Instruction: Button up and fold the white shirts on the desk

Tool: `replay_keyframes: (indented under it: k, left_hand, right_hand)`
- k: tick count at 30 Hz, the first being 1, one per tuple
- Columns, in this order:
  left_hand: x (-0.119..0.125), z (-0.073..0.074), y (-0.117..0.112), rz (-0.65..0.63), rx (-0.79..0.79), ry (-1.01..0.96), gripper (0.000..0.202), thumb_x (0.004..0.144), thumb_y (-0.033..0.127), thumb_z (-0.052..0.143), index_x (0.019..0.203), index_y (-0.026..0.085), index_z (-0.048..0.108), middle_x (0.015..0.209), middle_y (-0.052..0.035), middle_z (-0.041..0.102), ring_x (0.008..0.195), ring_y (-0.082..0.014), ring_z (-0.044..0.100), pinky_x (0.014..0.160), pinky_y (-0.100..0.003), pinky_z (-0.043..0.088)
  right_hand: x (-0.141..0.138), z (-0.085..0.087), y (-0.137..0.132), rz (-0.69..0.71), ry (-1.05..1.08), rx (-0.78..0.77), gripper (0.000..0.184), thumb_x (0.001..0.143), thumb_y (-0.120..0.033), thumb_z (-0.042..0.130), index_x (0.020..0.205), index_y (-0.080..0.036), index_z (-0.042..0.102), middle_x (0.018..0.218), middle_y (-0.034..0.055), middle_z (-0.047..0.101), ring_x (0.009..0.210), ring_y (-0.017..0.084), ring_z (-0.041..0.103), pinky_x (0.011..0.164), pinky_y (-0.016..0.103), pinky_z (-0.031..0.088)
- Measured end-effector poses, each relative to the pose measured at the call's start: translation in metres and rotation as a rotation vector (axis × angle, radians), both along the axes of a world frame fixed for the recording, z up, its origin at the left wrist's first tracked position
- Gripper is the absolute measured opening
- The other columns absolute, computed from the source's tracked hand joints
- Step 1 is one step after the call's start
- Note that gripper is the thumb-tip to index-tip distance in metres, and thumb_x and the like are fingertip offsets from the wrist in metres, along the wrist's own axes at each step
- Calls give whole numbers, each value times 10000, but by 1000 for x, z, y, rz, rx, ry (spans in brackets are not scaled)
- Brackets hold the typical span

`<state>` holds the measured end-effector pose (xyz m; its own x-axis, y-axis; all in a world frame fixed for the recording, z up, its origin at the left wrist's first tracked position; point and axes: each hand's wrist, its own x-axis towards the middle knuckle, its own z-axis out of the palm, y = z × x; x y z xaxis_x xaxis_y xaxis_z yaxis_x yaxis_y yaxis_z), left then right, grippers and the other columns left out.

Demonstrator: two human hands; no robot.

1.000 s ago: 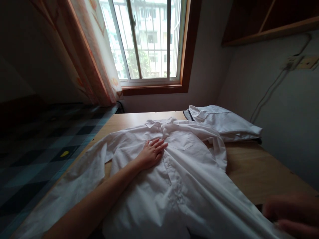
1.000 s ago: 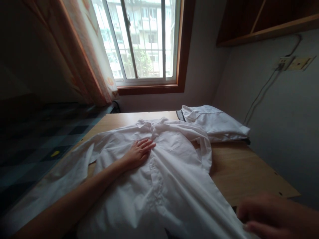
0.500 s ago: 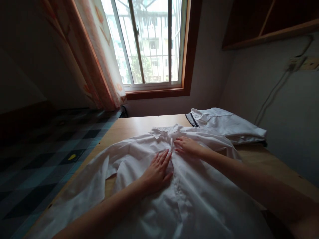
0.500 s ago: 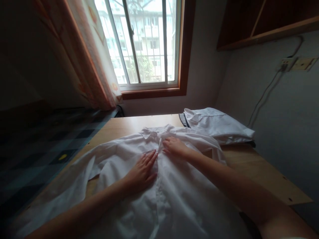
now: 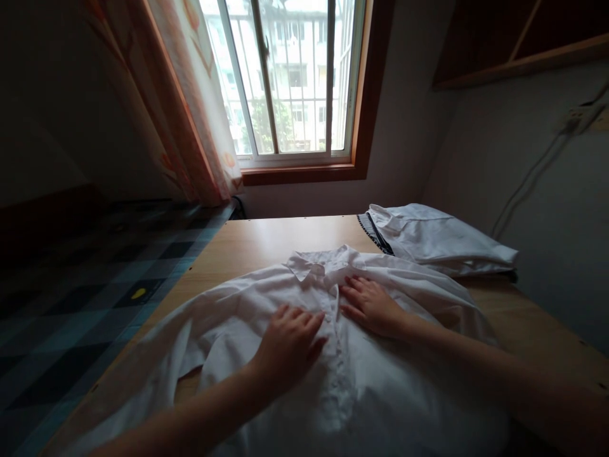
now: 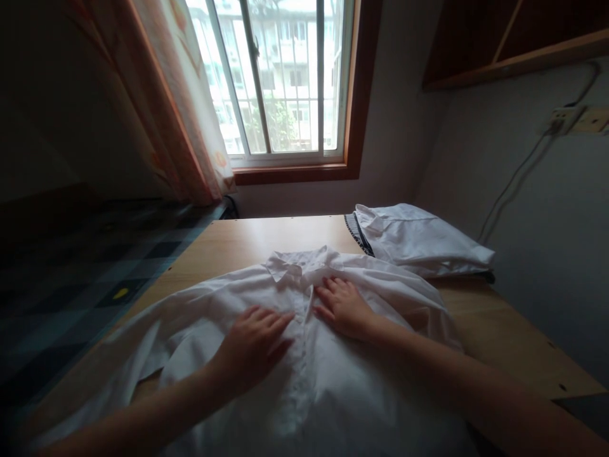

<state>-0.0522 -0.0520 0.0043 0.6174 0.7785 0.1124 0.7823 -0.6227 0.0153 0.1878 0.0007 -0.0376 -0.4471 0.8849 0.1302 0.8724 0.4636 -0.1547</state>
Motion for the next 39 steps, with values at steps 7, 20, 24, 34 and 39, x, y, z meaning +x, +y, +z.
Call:
replay_keyframes:
  k: [7, 20, 24, 34, 39]
  left_hand:
    - [38, 23, 99, 263, 164, 26, 337, 931, 160, 483, 1244, 162, 605, 1098, -126, 708, 990, -265, 677, 776, -335, 503]
    - [26, -15, 148, 419, 109, -45, 295, 1012, 300, 382, 1120, 182, 630, 945, -129, 745, 910, -260, 724, 730, -314, 487]
    - [28, -2, 165, 440, 149, -51, 320, 1024, 297, 343, 1101, 160, 622, 955, -143, 741, 920, -271, 718, 730, -322, 480]
    - [24, -25, 159, 345, 141, -176, 309, 995, 267, 422, 1240, 219, 603, 1112, -69, 716, 1025, -219, 645, 862, -310, 462]
    - [4, -16, 164, 472, 269, -217, 345, 970, 263, 446, 1251, 208, 638, 1157, -111, 675, 1128, -275, 559, 958, -379, 426]
  right_hand:
    - [-26, 53, 44, -224, -93, -50, 290, 974, -190, 452, 1194, -125, 630, 1095, 144, 729, 953, 254, 699, 736, 301, 478]
    - [-48, 8, 83, -273, 329, 150, 512, 959, -179, 484, 1463, -175, 392, 1066, 83, 742, 926, 222, 688, 781, 284, 470]
    - [-43, -5, 93, -243, 397, 173, 286, 972, -192, 420, 1164, -174, 630, 1052, 93, 731, 960, 214, 667, 847, 278, 465]
    - [-46, -5, 83, -97, 279, 107, 312, 901, -122, 489, 1136, -183, 686, 1148, 80, 734, 1061, 209, 657, 975, 278, 423]
    - [-52, 17, 59, -173, 112, 153, 363, 920, -215, 492, 1241, -221, 660, 1059, 86, 757, 914, 232, 689, 794, 293, 439]
